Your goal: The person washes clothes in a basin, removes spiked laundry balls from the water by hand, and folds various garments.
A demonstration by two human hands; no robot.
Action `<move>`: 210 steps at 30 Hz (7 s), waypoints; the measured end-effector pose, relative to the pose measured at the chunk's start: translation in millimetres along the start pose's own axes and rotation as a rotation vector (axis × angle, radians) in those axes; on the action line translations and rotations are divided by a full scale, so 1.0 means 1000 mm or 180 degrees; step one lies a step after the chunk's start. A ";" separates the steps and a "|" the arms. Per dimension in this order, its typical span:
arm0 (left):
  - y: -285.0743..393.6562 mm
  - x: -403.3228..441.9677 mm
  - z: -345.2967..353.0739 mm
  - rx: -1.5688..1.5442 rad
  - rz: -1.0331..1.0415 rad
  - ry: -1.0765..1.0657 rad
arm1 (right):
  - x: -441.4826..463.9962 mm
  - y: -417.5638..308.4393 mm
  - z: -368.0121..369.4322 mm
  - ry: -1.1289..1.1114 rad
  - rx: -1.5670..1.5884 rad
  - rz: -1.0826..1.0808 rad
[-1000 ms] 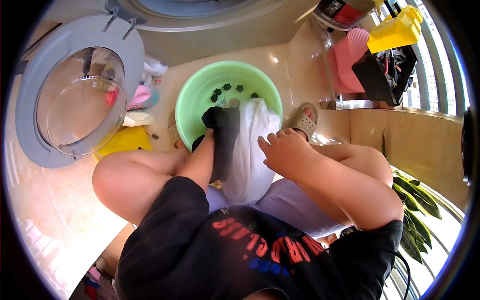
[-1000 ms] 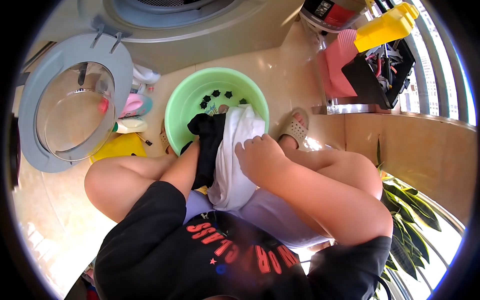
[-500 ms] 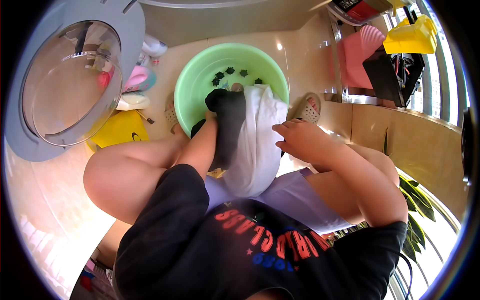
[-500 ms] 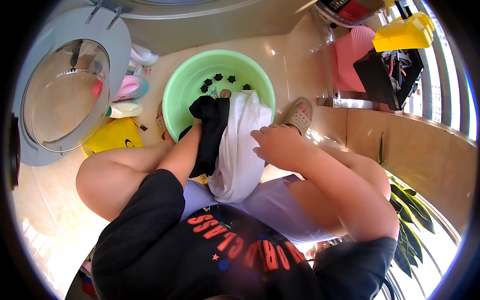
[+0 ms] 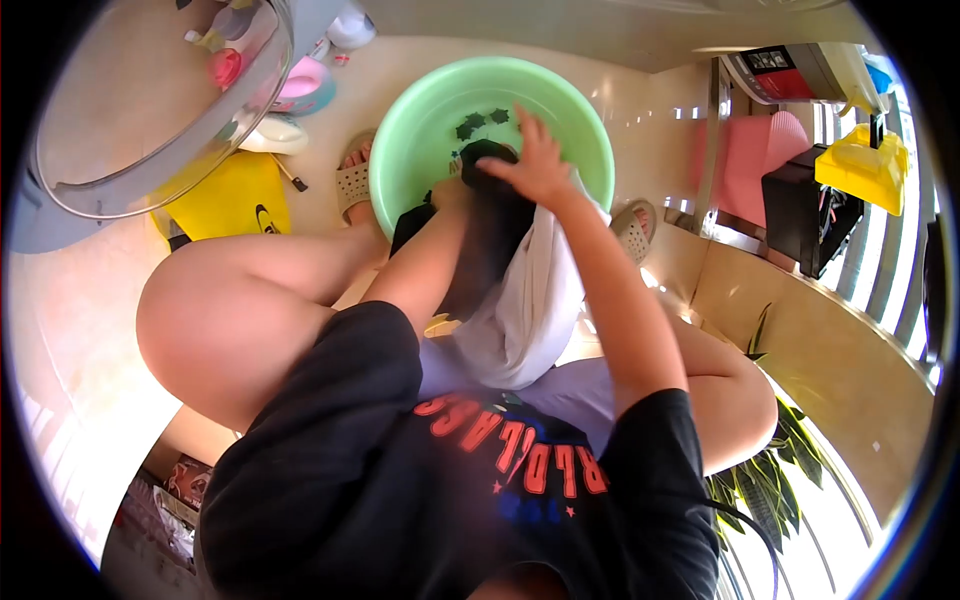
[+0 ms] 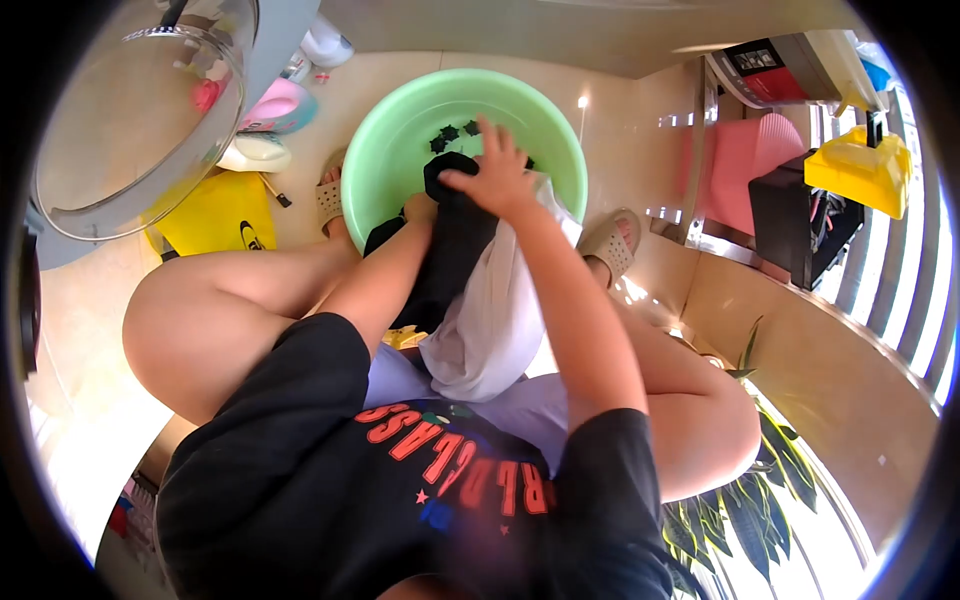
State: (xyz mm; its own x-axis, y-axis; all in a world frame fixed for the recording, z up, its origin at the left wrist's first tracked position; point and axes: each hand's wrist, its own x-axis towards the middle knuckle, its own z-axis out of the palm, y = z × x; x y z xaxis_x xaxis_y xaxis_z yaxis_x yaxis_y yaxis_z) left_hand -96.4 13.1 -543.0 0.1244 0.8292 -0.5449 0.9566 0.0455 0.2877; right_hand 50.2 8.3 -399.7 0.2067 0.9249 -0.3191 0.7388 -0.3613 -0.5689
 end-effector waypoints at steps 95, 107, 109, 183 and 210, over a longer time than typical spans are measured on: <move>0.005 -0.018 0.022 -0.1259 0.2139 0.0230 | 0.084 -0.034 0.108 -0.0505 -0.0507 0.0621; 0.026 -0.043 0.037 -0.1528 0.2042 0.0165 | 0.045 0.016 0.110 -0.0645 -0.0483 -0.0024; 0.023 -0.043 0.040 -0.1572 0.2015 0.0163 | 0.040 0.028 0.110 -0.0605 -0.0291 0.0102; 0.057 -0.125 -0.042 -0.0810 0.1127 -0.1975 | -0.067 0.114 0.046 -0.1312 -0.0710 -0.0529; 0.063 -0.259 -0.028 0.1418 0.2459 -0.1500 | -0.088 0.074 0.014 -0.0771 -0.0298 -0.0056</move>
State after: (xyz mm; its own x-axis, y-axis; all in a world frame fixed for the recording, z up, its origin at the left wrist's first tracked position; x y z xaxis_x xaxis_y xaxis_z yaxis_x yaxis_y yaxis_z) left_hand -76.1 -182.5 -361.7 0.7512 0.2343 -0.6171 0.5692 -0.7034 0.4257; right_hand 77.6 -101.7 -424.2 0.0419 0.8717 -0.4883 0.7994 -0.3224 -0.5069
